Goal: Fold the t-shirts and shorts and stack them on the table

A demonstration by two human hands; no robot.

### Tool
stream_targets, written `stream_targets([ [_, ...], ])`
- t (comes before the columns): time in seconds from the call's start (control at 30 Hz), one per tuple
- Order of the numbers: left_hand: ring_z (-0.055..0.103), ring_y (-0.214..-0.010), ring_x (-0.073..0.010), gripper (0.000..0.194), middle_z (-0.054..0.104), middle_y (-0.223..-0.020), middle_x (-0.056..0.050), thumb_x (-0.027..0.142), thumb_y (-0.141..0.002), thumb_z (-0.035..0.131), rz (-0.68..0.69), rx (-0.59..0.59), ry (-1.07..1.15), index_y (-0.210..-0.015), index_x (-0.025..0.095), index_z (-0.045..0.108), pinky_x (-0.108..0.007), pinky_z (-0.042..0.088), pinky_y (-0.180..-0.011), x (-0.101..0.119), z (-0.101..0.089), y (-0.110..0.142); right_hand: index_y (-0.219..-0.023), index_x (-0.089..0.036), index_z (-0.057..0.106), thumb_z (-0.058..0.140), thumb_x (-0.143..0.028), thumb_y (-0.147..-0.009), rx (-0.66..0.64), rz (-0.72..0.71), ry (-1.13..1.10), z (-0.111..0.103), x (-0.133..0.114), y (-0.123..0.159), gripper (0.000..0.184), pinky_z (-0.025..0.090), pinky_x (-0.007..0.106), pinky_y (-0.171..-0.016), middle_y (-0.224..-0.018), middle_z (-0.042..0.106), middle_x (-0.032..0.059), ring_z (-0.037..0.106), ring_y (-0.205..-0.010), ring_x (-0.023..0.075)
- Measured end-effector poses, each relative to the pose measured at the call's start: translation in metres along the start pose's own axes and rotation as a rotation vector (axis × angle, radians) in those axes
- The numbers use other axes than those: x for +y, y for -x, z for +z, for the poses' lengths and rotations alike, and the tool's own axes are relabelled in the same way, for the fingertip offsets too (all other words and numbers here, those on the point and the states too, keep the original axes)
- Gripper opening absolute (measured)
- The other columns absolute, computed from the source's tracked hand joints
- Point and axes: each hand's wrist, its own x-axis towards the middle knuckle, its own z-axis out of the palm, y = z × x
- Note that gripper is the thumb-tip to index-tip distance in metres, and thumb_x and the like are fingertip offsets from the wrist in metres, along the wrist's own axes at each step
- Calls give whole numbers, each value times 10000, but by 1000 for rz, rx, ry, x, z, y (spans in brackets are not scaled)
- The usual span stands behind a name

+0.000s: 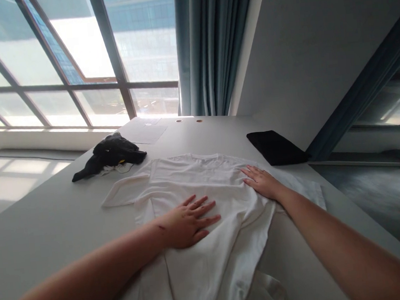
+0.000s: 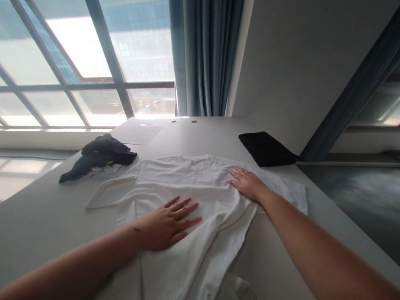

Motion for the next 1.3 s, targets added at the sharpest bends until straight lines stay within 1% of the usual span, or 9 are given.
stream_targets([
  [0.23, 263, -1587, -351, 535, 280, -1723, -122, 464, -1092, 392, 8, -19, 53, -1606, 323, 438, -604, 233, -1275, 45, 6, -6, -1625, -197, 430, 376, -479, -1055, 4, -22, -47, -3, 15, 0, 639, 251, 552, -1275, -1703, 313, 139, 280, -1584, 328],
  [0.4, 270, -1583, -371, 538, 302, -1723, -84, 537, -1069, 426, -129, 43, 71, -1590, 403, 445, -661, 240, -1249, 46, 15, -8, -1388, -109, 673, 468, -411, -988, 222, -121, -110, -7, 12, 9, 541, 379, 478, -1229, -1521, 553, 199, 515, -1428, 316],
  [0.5, 263, -1585, -378, 573, 311, -1720, -90, 574, -1056, 426, -330, 116, 16, -1589, 368, 461, -663, 216, -1255, 21, 13, -11, -1275, -123, 731, 473, -357, -974, 393, -192, -63, -17, -9, 19, 460, 386, 487, -1221, -1429, 617, 190, 536, -1387, 317],
  [0.57, 287, -1577, -371, 587, 350, -1702, -114, 556, -1065, 390, -507, 132, -26, -1588, 305, 479, -643, 189, -1268, -7, 9, -10, -1313, -160, 715, 456, -358, -996, 405, -229, -24, -22, -28, 24, 455, 341, 529, -1241, -1462, 602, 167, 506, -1418, 323],
  [0.7, 278, -1571, -409, 612, 339, -1704, -135, 544, -1065, 341, -846, 36, -36, -1605, 280, 453, -670, 208, -1235, -74, -2, 4, -1499, -253, 590, 441, -457, -1026, 160, -169, -13, -16, -52, 26, 537, 302, 607, -1241, -1622, 464, 127, 418, -1504, 354],
  [0.83, 194, -1595, -415, 628, 216, -1754, -87, 571, -1061, 289, -1027, -38, 7, -1641, 343, 371, -673, 178, -1229, -121, -10, 23, -1615, -245, 441, 418, -522, -1031, 48, -111, -37, 0, -39, 17, 646, 292, 534, -1270, -1687, 359, 117, 343, -1557, 334],
  [0.97, 251, -1583, -365, 635, 251, -1743, -98, 569, -1046, 303, -1118, -9, -31, -1632, 339, 387, -625, 157, -1251, -139, -12, 36, -1639, -202, 401, 418, -575, -1024, 55, -40, -11, 5, -20, 11, 719, 280, 489, -1283, -1694, 336, 140, 314, -1570, 337],
  [1.17, 292, -1548, -397, 603, 438, -1652, -130, 523, -1039, 294, -1237, 34, -209, -1528, 280, 549, -750, 36, -1212, -152, -20, 58, -1639, -320, 394, 302, -658, -1035, 23, 136, 22, 6, -2, 11, 698, 275, 638, -1241, -1722, 284, 78, 308, -1568, 359],
  [1.3, 345, -1507, -452, 633, 443, -1641, -167, 531, -1014, 317, -1357, 6, -170, -1529, 243, 548, -781, 175, -1165, -160, -32, 81, -1629, -315, 417, 282, -621, -1045, 38, 234, 45, 5, 13, 13, 673, 292, 674, -1221, -1719, 292, 85, 323, -1558, 374],
])
